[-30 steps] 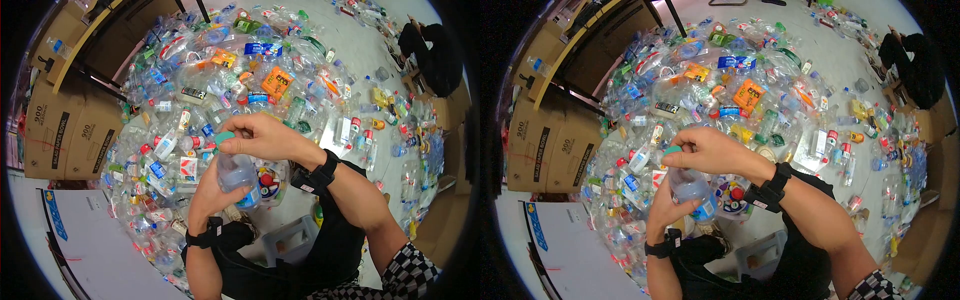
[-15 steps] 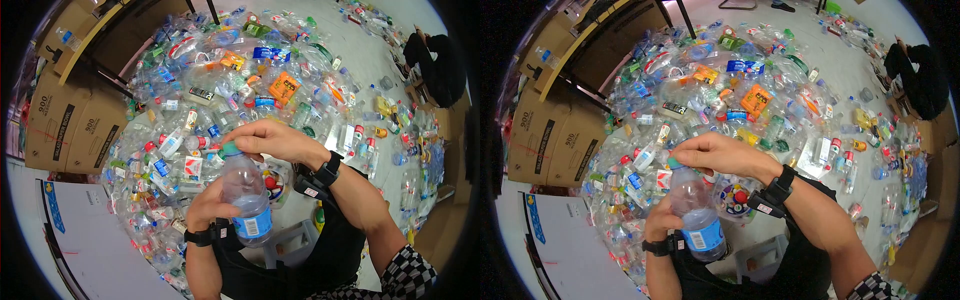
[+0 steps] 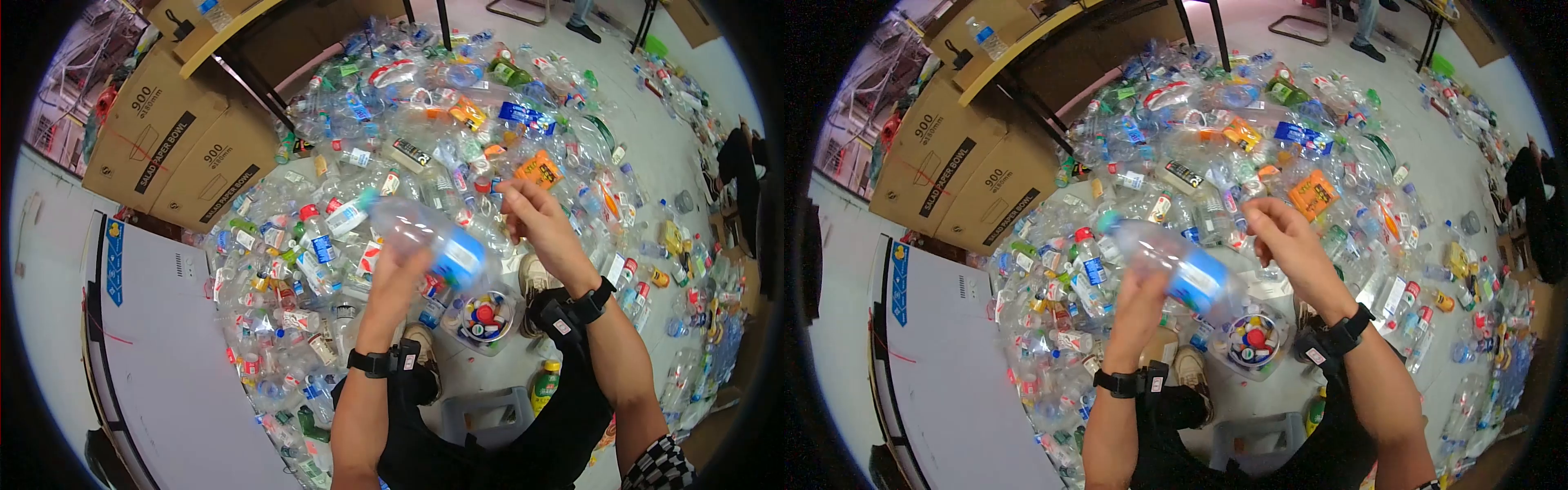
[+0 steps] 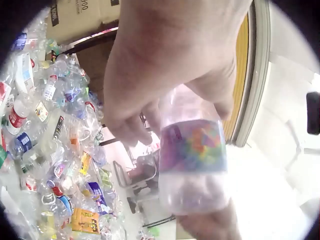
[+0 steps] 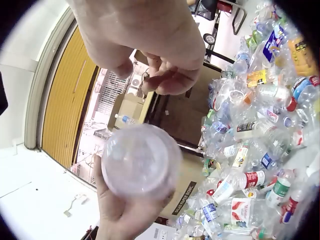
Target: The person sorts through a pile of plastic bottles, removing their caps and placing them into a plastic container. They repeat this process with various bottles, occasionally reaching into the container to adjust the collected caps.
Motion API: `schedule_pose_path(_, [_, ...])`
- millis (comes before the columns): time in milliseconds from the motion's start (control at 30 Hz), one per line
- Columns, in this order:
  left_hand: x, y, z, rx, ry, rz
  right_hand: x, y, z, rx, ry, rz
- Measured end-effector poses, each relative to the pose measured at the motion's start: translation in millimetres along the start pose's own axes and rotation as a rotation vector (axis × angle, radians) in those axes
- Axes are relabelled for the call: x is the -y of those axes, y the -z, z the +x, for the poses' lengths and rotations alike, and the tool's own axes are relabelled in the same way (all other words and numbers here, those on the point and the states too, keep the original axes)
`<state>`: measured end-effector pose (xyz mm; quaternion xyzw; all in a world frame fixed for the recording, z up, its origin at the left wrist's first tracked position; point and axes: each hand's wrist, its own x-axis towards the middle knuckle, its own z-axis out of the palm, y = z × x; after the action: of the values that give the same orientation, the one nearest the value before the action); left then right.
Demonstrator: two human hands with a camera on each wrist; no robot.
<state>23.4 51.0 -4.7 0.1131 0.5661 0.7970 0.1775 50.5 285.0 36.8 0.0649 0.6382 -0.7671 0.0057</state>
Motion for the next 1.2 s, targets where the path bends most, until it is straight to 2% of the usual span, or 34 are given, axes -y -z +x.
schedule_pose_path(33, [-8.8,1.8,1.2,-0.152,-0.006,-0.064,0.1,2.9,0.9,-0.030,-0.026,-0.024])
schedule_pose_path(67, [-13.2,9.2,3.8,-0.155,-0.015,-0.062,-0.2,5.3,1.7,-0.062,-0.052,-0.047])
schedule_pose_path(133, [-19.5,31.5,6.6,-0.554,-0.193,-0.540,-1.9,6.1,2.9,-0.064,-0.053,-0.038])
schedule_pose_path(167, [-24.7,45.0,3.5,-0.553,-0.193,-0.539,-2.3,6.4,2.8,-0.059,-0.067,-0.047])
schedule_pose_path(233, [-34.6,70.2,-6.3,-0.610,-0.225,-0.850,-2.8,7.1,1.0,-0.065,-0.082,-0.056])
schedule_pose_path(267, [-36.7,76.4,-10.0,-0.607,-0.218,-0.852,-2.5,5.4,1.3,-0.061,-0.093,-0.063])
schedule_pose_path(367, [-37.8,81.0,-14.5,-0.809,-0.212,-0.938,-2.2,2.4,1.4,-0.052,-0.109,-0.083])
schedule_pose_path(633, [-30.3,70.8,-8.4,-0.721,-0.139,-0.905,-10.4,3.0,5.6,-0.039,-0.124,-0.146])
schedule_pose_path(1033, [-27.8,59.8,-4.7,-0.625,-0.026,-0.892,-10.4,36.7,1.1,-0.221,-0.075,-0.135])
schedule_pose_path(1200, [-23.1,57.7,-6.7,-0.621,-0.050,-0.920,-10.3,43.1,-1.4,-0.234,-0.070,-0.191])
